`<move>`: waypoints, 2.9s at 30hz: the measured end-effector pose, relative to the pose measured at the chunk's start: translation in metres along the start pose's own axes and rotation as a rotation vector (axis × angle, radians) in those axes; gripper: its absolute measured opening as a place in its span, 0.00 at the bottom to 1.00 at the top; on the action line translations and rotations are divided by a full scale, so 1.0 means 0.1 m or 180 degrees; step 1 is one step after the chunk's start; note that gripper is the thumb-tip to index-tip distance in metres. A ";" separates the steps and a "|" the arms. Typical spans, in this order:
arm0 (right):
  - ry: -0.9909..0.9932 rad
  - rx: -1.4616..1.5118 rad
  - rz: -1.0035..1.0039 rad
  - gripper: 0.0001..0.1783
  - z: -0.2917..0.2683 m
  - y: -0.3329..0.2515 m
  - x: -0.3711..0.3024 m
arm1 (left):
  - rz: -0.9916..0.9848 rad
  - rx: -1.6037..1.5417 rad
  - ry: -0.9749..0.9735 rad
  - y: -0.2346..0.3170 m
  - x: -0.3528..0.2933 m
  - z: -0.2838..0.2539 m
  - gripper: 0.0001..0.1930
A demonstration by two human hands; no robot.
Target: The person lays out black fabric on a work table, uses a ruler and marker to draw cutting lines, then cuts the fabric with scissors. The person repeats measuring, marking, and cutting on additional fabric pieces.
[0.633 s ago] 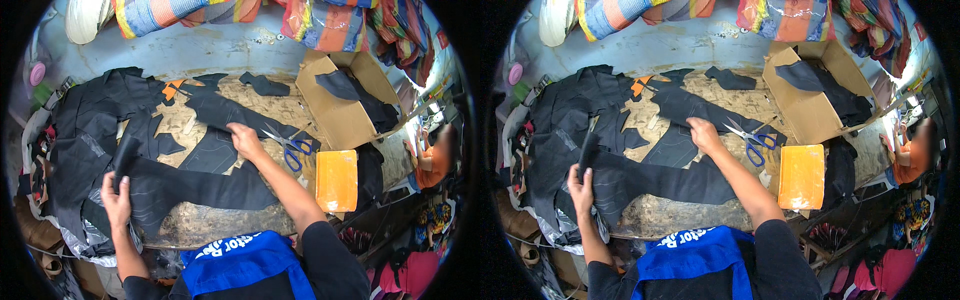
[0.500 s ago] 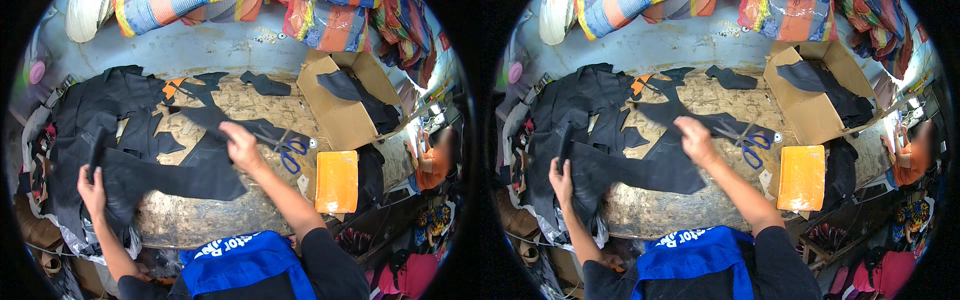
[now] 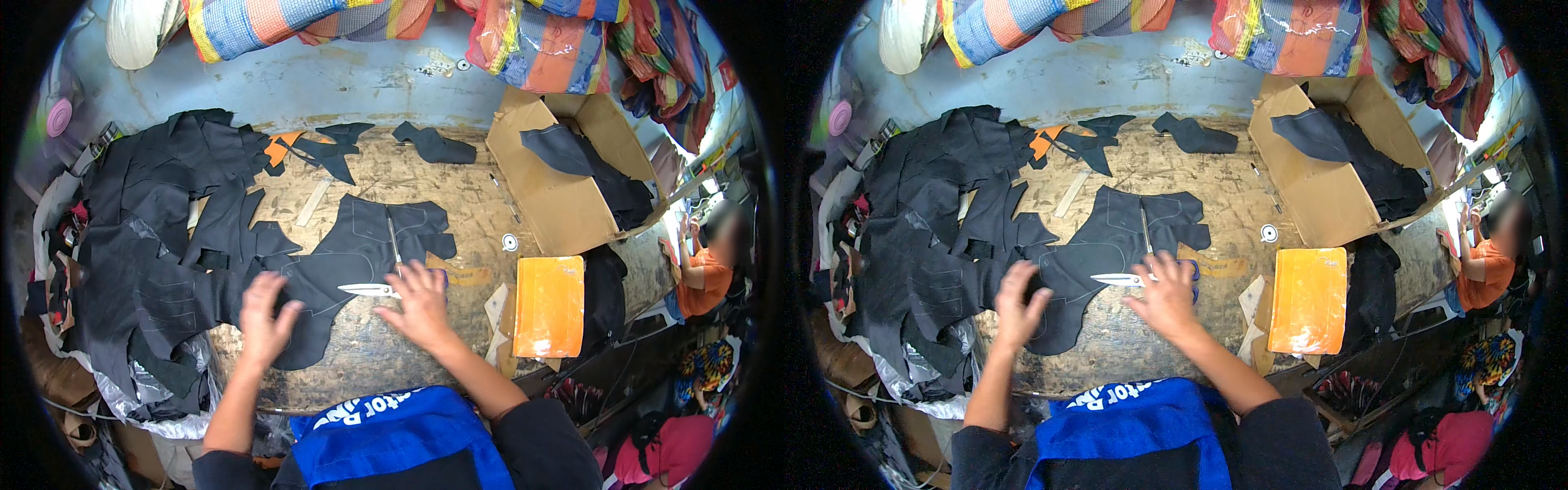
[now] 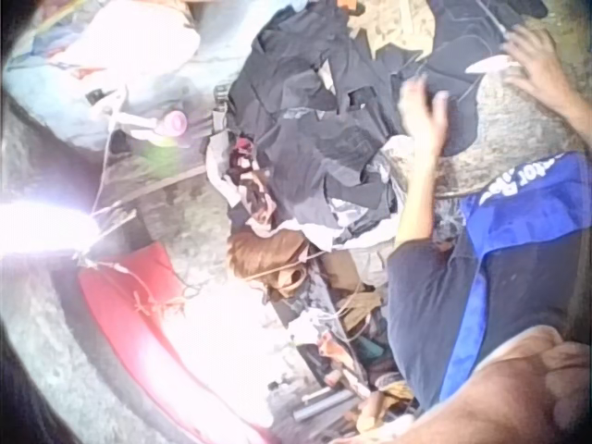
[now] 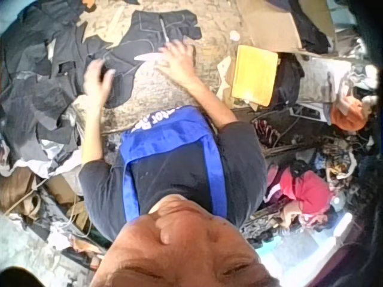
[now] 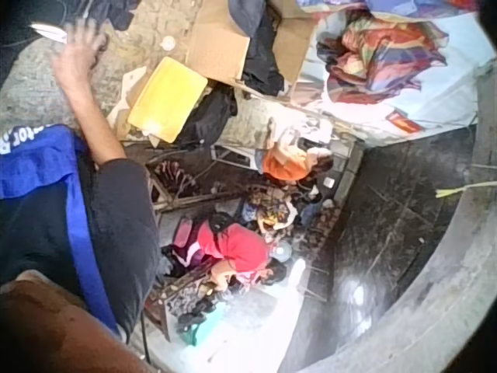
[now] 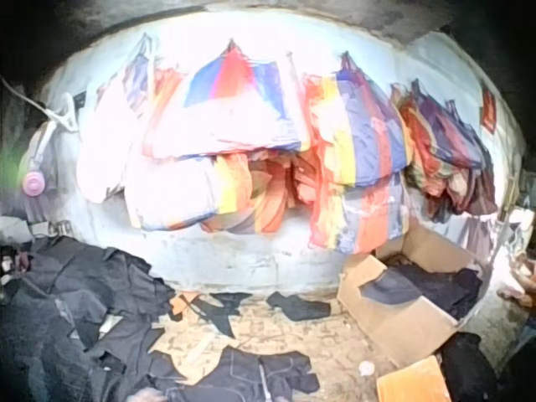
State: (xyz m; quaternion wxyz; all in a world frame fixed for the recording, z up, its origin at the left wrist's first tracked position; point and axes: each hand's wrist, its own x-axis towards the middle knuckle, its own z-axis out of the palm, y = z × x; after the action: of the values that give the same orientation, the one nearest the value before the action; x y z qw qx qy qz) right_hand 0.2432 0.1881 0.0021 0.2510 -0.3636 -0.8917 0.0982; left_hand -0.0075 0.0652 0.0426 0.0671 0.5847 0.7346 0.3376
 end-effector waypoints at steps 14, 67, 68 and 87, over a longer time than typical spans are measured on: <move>-0.0059 -0.1197 0.2019 0.23 -0.23 0.93 -0.02 | -0.0147 0.1155 -0.1426 -0.16 0.06 0.48 0.35; 0.0182 0.2452 0.2297 0.14 0.28 1.10 0.46 | 0.0750 0.0722 -0.1185 0.87 0.24 1.58 0.41; 0.0171 0.2531 0.2327 0.14 0.27 1.10 0.47 | 0.0782 0.0696 -0.1277 0.86 0.27 1.59 0.42; 0.0913 0.2962 0.2411 0.34 -0.17 0.97 0.49 | 0.0933 0.0519 -0.1343 0.78 0.50 1.58 0.44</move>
State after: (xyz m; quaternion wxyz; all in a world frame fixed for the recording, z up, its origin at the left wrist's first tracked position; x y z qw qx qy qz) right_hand 0.2801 0.2918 0.0000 0.4484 -0.5170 -0.5216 0.5095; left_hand 0.1184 0.1830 -0.0185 0.1218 0.7457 0.6367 0.1541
